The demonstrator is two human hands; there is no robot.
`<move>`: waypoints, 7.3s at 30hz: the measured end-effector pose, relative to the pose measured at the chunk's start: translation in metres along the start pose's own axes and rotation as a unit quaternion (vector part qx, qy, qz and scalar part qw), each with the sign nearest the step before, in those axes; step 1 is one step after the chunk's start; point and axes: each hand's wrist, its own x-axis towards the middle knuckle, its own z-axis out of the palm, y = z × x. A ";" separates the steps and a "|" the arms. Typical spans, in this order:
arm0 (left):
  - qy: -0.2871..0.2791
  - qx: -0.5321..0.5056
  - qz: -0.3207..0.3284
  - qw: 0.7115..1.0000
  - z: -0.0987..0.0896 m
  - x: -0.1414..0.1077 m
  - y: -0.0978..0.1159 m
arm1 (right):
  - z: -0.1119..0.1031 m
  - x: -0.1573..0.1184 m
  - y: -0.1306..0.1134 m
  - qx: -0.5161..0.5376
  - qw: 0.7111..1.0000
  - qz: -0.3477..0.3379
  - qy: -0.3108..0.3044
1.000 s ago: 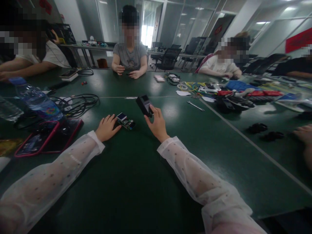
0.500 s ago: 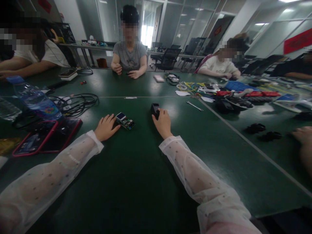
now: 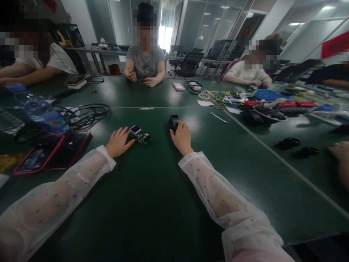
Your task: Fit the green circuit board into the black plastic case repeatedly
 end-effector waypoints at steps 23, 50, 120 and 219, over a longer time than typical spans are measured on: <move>0.003 0.006 -0.002 1.000 0.001 0.001 0.000 | -0.016 -0.009 -0.048 0.178 0.977 -0.093 0.069; 0.021 0.006 -0.001 1.000 0.008 0.001 -0.002 | -0.007 -0.034 -0.089 0.252 0.939 -0.200 -0.122; 0.003 0.005 -0.005 1.000 0.005 0.001 -0.001 | -0.013 -0.034 -0.082 0.220 0.953 -0.179 -0.112; 0.017 0.004 0.000 1.000 0.006 0.000 -0.002 | -0.017 -0.031 -0.089 0.240 0.961 -0.134 -0.021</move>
